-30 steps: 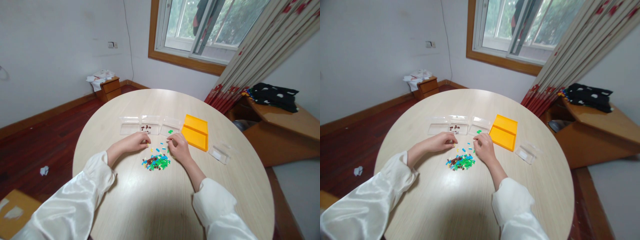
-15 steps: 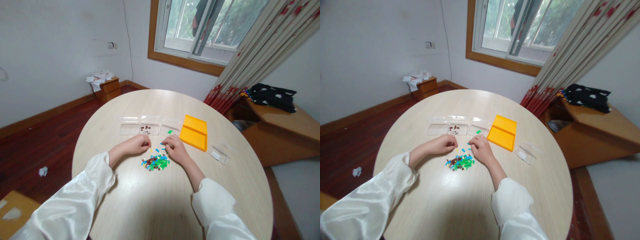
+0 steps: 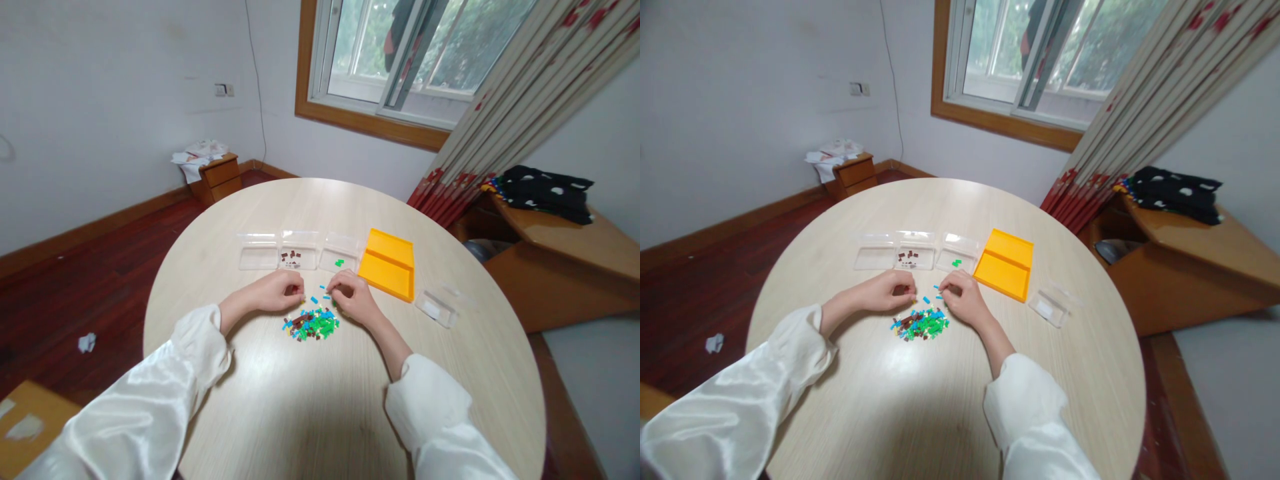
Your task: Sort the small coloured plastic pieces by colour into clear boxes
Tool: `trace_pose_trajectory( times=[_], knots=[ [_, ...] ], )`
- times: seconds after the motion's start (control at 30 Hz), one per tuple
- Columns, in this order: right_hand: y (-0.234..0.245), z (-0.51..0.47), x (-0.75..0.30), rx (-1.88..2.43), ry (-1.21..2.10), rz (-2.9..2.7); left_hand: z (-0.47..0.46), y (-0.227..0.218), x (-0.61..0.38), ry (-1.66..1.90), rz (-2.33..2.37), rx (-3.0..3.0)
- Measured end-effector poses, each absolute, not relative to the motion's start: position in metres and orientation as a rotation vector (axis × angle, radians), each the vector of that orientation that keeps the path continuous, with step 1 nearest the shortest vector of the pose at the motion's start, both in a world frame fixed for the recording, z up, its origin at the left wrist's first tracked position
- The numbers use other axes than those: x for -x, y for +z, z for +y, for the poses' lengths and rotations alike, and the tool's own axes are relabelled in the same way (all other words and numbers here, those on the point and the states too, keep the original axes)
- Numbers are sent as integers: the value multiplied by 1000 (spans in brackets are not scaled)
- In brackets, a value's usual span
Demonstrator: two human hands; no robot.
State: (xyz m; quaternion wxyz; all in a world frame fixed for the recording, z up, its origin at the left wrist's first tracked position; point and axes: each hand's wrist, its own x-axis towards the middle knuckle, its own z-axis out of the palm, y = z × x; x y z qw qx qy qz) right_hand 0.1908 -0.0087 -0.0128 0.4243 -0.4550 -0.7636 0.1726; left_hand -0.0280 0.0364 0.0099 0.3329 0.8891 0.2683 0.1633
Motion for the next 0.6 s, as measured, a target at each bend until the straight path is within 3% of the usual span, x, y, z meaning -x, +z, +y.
trace_pose_trajectory(
  times=[0.27, 0.6],
  knots=[
    [-13, -7, -190, 1201, 462, -1880, 18, 18, 15, 412, 464, -2333],
    [-10, -29, -210, 1234, 597, -1894, 18, 13, 16, 403, 526, -2406]
  ],
)
